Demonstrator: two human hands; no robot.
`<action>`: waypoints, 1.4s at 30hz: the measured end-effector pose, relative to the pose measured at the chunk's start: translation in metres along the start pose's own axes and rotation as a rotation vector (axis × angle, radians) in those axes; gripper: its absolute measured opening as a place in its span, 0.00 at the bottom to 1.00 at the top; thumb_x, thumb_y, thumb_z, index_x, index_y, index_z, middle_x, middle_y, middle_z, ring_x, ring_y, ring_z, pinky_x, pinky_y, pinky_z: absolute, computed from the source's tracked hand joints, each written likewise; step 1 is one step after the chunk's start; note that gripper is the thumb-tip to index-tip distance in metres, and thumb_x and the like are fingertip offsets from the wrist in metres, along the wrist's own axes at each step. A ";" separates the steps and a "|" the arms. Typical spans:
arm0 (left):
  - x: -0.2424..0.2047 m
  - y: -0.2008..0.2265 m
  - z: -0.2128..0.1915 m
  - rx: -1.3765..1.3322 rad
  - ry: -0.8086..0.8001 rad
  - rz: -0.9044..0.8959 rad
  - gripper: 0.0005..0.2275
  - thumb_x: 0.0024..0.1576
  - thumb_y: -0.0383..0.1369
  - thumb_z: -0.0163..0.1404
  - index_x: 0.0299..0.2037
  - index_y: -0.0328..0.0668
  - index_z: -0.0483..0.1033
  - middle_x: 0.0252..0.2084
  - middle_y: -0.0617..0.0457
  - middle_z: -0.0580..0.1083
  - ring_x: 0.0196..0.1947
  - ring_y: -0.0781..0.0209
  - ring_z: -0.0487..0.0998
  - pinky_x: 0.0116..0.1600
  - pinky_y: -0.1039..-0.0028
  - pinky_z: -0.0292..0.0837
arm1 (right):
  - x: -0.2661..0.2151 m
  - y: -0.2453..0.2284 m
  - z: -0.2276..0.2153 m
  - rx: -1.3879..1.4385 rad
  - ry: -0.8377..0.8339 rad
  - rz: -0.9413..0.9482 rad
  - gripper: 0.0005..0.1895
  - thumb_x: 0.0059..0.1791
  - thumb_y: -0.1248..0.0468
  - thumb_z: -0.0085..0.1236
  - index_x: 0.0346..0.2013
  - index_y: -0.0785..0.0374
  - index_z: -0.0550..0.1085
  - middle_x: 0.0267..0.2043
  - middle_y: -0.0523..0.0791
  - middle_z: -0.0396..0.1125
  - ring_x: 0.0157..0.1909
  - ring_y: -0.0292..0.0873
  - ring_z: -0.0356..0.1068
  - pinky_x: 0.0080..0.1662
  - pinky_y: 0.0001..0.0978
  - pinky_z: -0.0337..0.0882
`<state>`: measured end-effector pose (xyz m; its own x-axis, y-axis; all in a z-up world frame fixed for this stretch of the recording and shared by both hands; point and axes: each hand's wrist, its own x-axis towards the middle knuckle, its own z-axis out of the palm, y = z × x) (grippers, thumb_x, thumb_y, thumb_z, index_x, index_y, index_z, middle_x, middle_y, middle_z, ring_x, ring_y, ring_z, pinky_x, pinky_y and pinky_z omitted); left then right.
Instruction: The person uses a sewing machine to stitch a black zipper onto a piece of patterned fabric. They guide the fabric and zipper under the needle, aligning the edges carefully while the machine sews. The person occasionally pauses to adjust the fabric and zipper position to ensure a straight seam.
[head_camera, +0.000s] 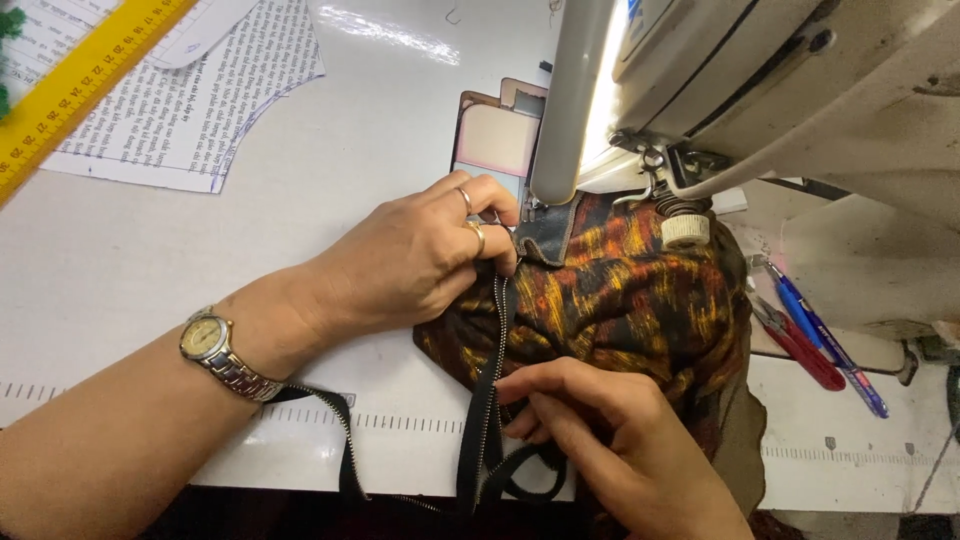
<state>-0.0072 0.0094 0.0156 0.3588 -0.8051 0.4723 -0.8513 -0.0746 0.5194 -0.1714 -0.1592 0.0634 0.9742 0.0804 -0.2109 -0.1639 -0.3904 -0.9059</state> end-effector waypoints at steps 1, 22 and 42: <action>0.000 0.001 0.000 0.004 0.009 0.005 0.09 0.48 0.19 0.44 0.34 0.39 0.74 0.45 0.48 0.68 0.44 0.54 0.70 0.33 0.66 0.72 | 0.000 -0.002 -0.001 -0.091 -0.036 -0.076 0.12 0.49 0.66 0.48 0.41 0.62 0.78 0.33 0.42 0.76 0.34 0.33 0.80 0.38 0.20 0.79; -0.063 0.099 -0.012 0.252 -0.034 -0.123 0.08 0.54 0.36 0.54 0.34 0.41 0.73 0.36 0.48 0.71 0.34 0.53 0.71 0.35 0.66 0.72 | 0.004 -0.002 -0.022 -0.802 -0.005 -0.430 0.23 0.44 0.59 0.60 0.52 0.63 0.69 0.49 0.47 0.65 0.50 0.46 0.66 0.53 0.38 0.65; -0.130 0.131 0.090 -0.818 -0.447 -0.805 0.16 0.62 0.45 0.35 0.27 0.53 0.71 0.43 0.65 0.78 0.44 0.73 0.75 0.55 0.83 0.64 | -0.020 0.006 -0.032 -0.810 -0.136 -0.410 0.32 0.39 0.53 0.68 0.55 0.57 0.70 0.49 0.43 0.65 0.50 0.43 0.63 0.51 0.39 0.60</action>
<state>-0.1995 0.0513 -0.0422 0.3708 -0.8426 -0.3905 0.1001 -0.3818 0.9188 -0.1870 -0.1922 0.0735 0.8971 0.4415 -0.0178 0.3991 -0.8269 -0.3962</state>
